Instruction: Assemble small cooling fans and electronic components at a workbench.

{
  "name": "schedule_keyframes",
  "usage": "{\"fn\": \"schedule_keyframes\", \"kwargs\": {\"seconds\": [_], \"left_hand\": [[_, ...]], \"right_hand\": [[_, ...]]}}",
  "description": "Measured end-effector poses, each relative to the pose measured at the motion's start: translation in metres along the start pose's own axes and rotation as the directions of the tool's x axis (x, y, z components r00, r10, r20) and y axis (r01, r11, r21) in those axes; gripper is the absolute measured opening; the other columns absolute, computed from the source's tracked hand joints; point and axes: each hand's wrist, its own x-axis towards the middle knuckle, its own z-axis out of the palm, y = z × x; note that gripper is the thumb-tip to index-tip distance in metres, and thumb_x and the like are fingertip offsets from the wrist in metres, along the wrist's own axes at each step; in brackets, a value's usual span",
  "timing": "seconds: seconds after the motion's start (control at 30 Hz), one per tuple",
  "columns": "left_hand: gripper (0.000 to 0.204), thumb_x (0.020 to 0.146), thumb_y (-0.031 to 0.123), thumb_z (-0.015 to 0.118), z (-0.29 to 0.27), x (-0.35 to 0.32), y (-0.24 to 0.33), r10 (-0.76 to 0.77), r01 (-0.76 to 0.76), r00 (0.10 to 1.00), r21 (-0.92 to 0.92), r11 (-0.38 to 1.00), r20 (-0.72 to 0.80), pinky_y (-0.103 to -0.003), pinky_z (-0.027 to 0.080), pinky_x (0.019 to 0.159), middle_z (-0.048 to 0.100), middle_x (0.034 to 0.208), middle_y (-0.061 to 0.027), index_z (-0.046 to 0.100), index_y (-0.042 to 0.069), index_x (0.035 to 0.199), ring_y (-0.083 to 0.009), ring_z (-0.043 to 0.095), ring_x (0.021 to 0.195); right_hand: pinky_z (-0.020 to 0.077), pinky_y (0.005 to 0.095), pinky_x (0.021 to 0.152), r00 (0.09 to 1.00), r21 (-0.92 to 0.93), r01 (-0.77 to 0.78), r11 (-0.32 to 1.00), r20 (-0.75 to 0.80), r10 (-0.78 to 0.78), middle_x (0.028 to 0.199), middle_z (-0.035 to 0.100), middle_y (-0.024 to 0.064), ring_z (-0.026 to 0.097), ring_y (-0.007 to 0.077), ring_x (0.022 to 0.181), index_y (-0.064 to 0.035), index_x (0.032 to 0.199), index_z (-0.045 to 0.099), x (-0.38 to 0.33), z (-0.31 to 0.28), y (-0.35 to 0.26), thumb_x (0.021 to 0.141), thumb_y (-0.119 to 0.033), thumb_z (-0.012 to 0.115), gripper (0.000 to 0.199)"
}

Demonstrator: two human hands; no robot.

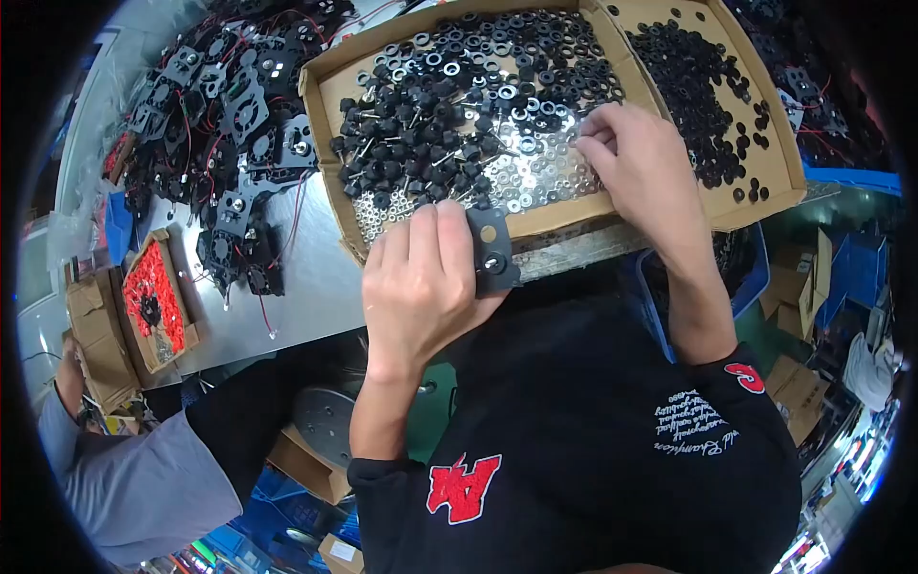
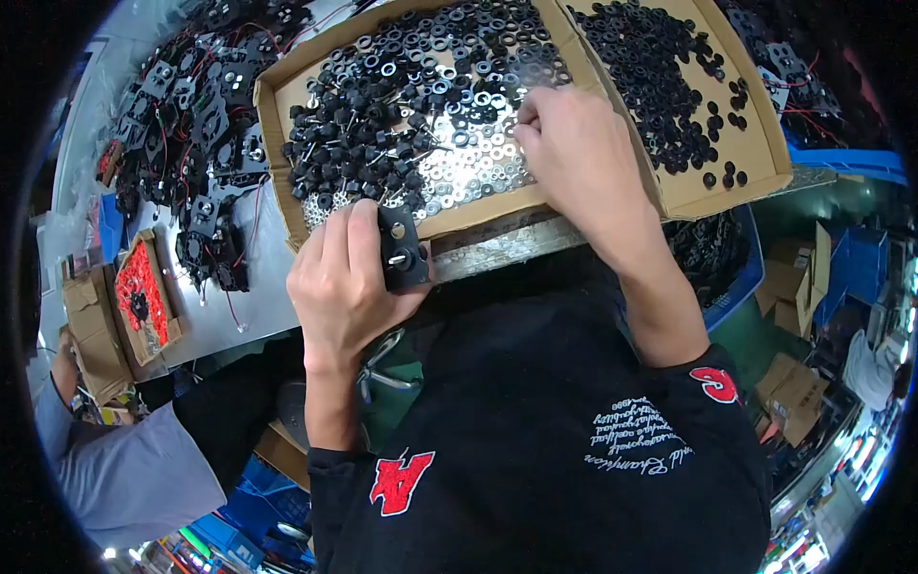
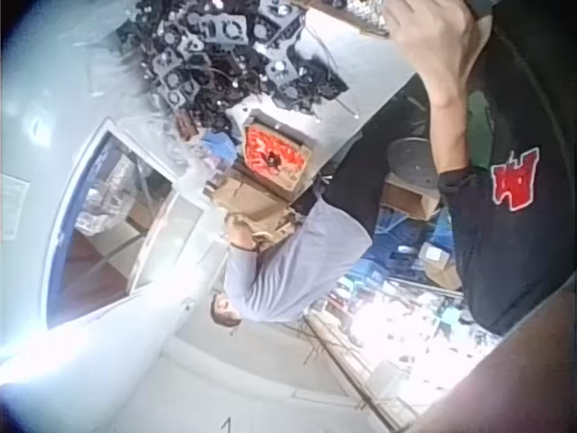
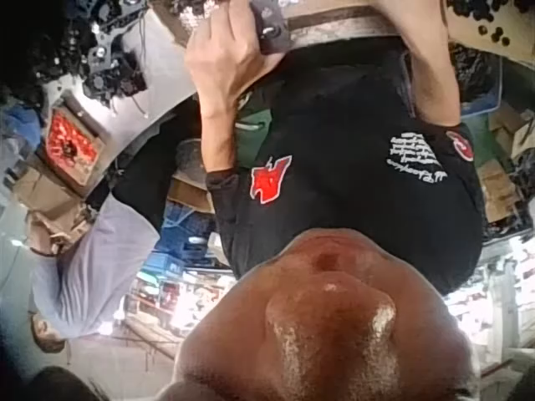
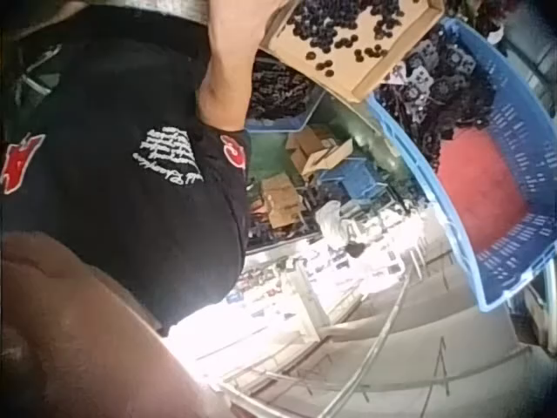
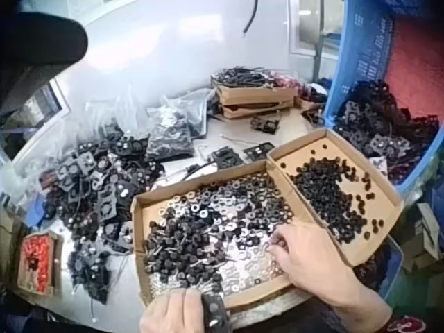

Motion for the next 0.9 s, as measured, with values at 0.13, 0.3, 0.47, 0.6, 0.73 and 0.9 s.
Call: {"fn": "schedule_keyframes", "kwargs": {"seconds": [0.13,0.3,0.47,0.6,0.73,0.9], "left_hand": [[0.055,0.065,0.033,0.077,0.000,-0.002,-0.001,0.004,-0.005,1.000,0.013,1.000,0.016,-0.037,0.050,0.063,0.061,0.086,-0.0119,0.058,-0.002,0.103,-0.0278,0.061,0.073],[0.059,0.064,0.036,0.077,-0.003,0.003,-0.001,-0.011,0.009,0.998,0.026,1.000,0.067,-0.037,0.046,0.063,0.059,0.087,-0.0114,0.058,-0.003,0.104,-0.0270,0.059,0.074],[0.059,0.063,0.036,0.077,0.002,0.006,-0.001,-0.034,0.028,0.994,0.056,0.998,0.103,-0.036,0.046,0.065,0.057,0.085,-0.0106,0.058,-0.002,0.102,-0.0267,0.058,0.075],[0.057,0.063,0.037,0.076,0.001,0.007,0.001,-0.035,0.028,0.992,0.057,0.998,0.118,-0.036,0.045,0.064,0.055,0.083,-0.0100,0.058,-0.002,0.101,-0.0268,0.058,0.075],[0.055,0.064,0.036,0.075,0.003,0.010,0.001,-0.030,0.022,0.994,0.078,0.997,0.106,-0.036,0.044,0.064,0.053,0.082,-0.0090,0.057,-0.001,0.100,-0.0264,0.058,0.075],[0.052,0.064,0.036,0.075,-0.001,0.014,0.004,-0.010,-0.007,0.989,0.113,0.994,0.146,-0.036,0.043,0.063,0.051,0.080,-0.0076,0.057,0.001,0.098,-0.0253,0.056,0.073]], "right_hand": [[0.0525,0.0339,0.070,0.987,0.084,-0.070,0.994,0.153,0.056,0.077,0.068,0.0154,0.068,0.0259,0.072,0.0032,0.091,0.068,0.005,-0.009,0.002,0.083,-0.014,0.067,0.019],[0.0513,0.0276,0.068,0.985,0.624,-0.165,0.764,0.145,0.094,0.081,0.069,0.0072,0.066,0.0125,0.075,0.0036,0.101,0.068,-0.006,-0.024,-0.008,0.090,-0.013,0.066,0.020],[0.0541,0.0249,0.078,0.949,0.890,-0.279,0.360,0.313,-0.039,0.095,0.071,0.0089,0.068,0.0141,0.087,0.0058,0.111,0.068,-0.030,-0.025,-0.027,0.090,-0.001,0.065,0.022],[0.0557,0.0276,0.080,0.929,0.878,-0.299,0.373,0.357,-0.096,0.092,0.072,0.0137,0.070,0.0181,0.085,0.0076,0.113,0.066,-0.036,-0.027,-0.037,0.089,-0.001,0.065,0.026],[0.0527,0.0255,0.071,0.939,0.853,-0.113,0.510,0.259,-0.226,0.090,0.070,0.0141,0.067,0.0162,0.080,0.0076,0.103,0.070,-0.036,-0.024,-0.045,0.083,0.004,0.068,0.021],[0.0497,0.0226,0.069,0.925,0.794,0.095,0.600,0.153,-0.348,0.088,0.068,0.0124,0.064,0.0137,0.077,0.0063,0.102,0.071,-0.033,-0.012,-0.044,0.083,0.005,0.068,0.019]]}}
